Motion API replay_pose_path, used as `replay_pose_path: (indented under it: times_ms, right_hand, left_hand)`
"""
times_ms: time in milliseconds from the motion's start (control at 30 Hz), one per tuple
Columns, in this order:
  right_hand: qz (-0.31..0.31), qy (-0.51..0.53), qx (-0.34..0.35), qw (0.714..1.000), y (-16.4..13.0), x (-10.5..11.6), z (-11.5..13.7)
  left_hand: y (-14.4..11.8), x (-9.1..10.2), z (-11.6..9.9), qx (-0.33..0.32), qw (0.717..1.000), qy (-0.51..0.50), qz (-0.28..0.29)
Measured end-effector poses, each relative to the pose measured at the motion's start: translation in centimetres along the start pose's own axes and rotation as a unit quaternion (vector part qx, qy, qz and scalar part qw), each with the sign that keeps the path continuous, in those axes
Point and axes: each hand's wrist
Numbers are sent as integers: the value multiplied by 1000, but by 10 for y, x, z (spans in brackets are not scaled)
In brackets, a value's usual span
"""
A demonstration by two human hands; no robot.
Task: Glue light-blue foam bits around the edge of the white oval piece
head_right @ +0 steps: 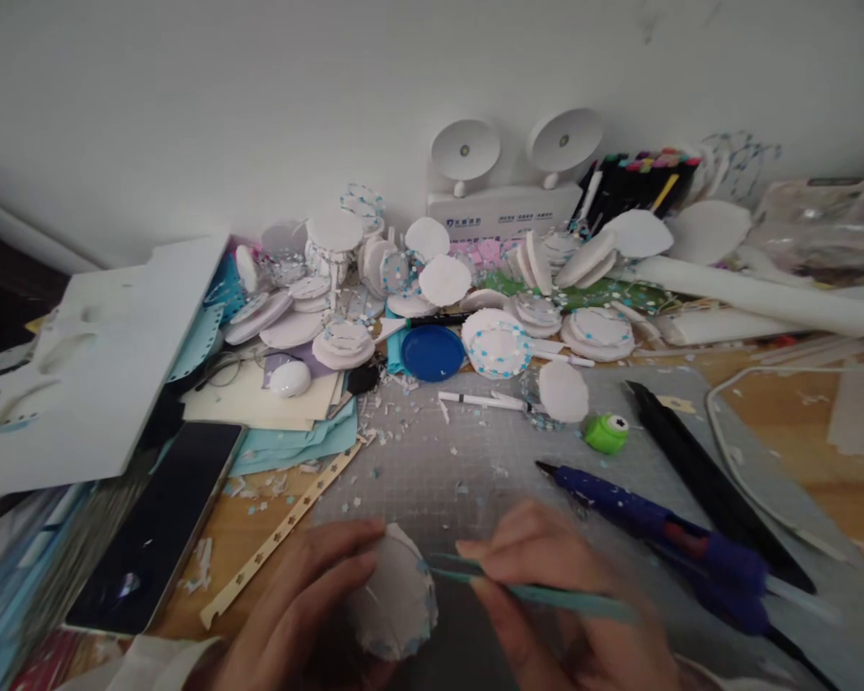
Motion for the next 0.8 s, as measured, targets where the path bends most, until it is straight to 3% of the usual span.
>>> replay_pose_path:
  times_ms: [133, 300, 433, 567, 800]
  right_hand:
    - [-3, -5, -62, 998, 6, 2, -5]
    - [34, 24, -116, 992, 3, 1, -9]
    - [-25, 17, -120, 992, 3, 2, -17]
    - [-64, 14, -103, 992, 11, -4, -17]
    - [76, 41, -49, 995, 27, -35, -4]
  left_hand:
    - [-4, 0, 3, 5, 1000, 2, -3]
    - [0, 12, -1, 22, 999, -2, 45]
    - [10, 15, -4, -18, 996, 12, 87]
    - [15, 5, 1, -57, 987, 25, 147]
    - [12, -1, 1, -15, 976, -5, 218]
Point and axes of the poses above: each hand's wrist, its own y-axis towards the middle knuckle, its own x-axis out of the back of the hand, z = x × y, and after that the axes turned 11 degrees about -z, right-handed
